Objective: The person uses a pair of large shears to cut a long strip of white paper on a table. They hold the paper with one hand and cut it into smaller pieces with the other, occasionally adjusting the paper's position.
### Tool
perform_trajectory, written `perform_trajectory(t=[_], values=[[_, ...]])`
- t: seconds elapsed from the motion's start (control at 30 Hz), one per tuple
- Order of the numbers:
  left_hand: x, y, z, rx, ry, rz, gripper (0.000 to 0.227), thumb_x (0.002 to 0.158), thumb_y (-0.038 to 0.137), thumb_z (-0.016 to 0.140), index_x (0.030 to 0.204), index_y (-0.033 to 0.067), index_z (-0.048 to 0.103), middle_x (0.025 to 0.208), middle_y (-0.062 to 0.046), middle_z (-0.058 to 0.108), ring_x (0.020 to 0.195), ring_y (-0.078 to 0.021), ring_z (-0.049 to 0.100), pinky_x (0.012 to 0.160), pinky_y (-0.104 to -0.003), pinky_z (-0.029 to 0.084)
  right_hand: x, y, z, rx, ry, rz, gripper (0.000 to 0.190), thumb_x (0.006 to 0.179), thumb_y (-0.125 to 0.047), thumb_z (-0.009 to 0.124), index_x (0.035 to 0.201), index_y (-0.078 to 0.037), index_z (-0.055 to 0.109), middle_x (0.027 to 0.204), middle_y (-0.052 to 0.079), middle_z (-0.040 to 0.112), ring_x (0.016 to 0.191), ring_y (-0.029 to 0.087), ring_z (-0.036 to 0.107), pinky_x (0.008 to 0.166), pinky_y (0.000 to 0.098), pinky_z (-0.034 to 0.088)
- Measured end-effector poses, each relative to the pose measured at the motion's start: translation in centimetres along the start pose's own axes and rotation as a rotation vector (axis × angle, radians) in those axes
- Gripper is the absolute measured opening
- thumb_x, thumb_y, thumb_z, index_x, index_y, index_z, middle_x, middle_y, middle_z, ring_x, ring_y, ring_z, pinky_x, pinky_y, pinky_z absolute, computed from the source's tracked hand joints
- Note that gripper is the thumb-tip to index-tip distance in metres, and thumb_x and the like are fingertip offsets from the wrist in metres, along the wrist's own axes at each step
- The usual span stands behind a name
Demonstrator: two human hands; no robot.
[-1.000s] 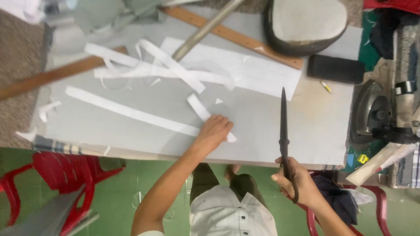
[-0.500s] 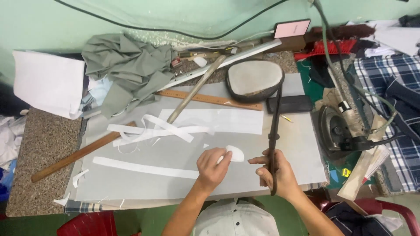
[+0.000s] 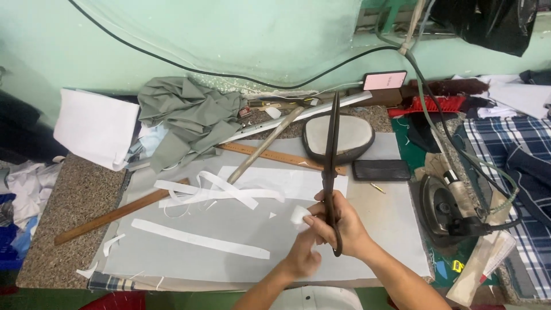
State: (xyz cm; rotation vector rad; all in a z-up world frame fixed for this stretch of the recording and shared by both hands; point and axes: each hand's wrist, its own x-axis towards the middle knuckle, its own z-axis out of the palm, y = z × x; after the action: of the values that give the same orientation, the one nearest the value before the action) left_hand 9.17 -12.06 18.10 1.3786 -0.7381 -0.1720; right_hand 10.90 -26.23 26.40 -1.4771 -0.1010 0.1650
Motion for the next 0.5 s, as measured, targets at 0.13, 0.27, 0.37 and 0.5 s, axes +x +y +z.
perform_trajectory(t=[0.13,0.27,0.37,0.5], values=[[3.0,-2.4,-4.3,-0.213,-0.099,0.031,0.125,0.084,0.096,0.03,0.16,-0.001,0.015,0.073,-0.01,0.055,0.068,-0.0218,0.058,0.067,-0.037,0.053,1.1,-1.0,0.2,0.016,-0.089,-0.054,0.034,0.093,-0.01,0.071,0.11,-0.005,0.042,0.076,0.014,0.074,0.041,0.021,0.062,0.037,0.0314,0.054],[5.9,1.7,-7.4,-0.178,0.148,0.149,0.1,0.074,0.068,0.066,0.148,0.0107,0.03,0.152,-0.019,0.034,0.14,-0.0303,0.037,0.114,-0.048,0.033,2.3,-0.3,-0.6,-0.041,0.008,-0.114,0.041,0.084,0.002,0.074,0.117,0.001,0.05,0.084,0.021,0.08,0.041,0.018,0.066,0.037,0.0271,0.055],[7.1,7.2,-8.4,0.064,0.198,0.032,0.033,0.1,0.031,0.061,0.118,0.0045,0.067,0.118,-0.014,0.071,0.114,-0.0247,0.067,0.098,-0.039,0.053,2.9,-0.5,-0.8,-0.071,0.053,-0.128,0.042,0.083,0.001,0.076,0.117,0.002,0.05,0.083,0.02,0.079,0.042,0.018,0.066,0.036,0.0273,0.055],[7.3,8.8,-8.0,0.132,0.285,-0.021,0.018,0.102,0.015,0.06,0.104,0.0026,0.073,0.098,-0.013,0.079,0.095,-0.0245,0.076,0.087,-0.039,0.06,3.7,0.1,-1.0,-0.05,0.093,-0.165,0.046,0.082,0.004,0.076,0.118,0.001,0.048,0.084,0.018,0.076,0.042,0.018,0.066,0.036,0.0271,0.055]])
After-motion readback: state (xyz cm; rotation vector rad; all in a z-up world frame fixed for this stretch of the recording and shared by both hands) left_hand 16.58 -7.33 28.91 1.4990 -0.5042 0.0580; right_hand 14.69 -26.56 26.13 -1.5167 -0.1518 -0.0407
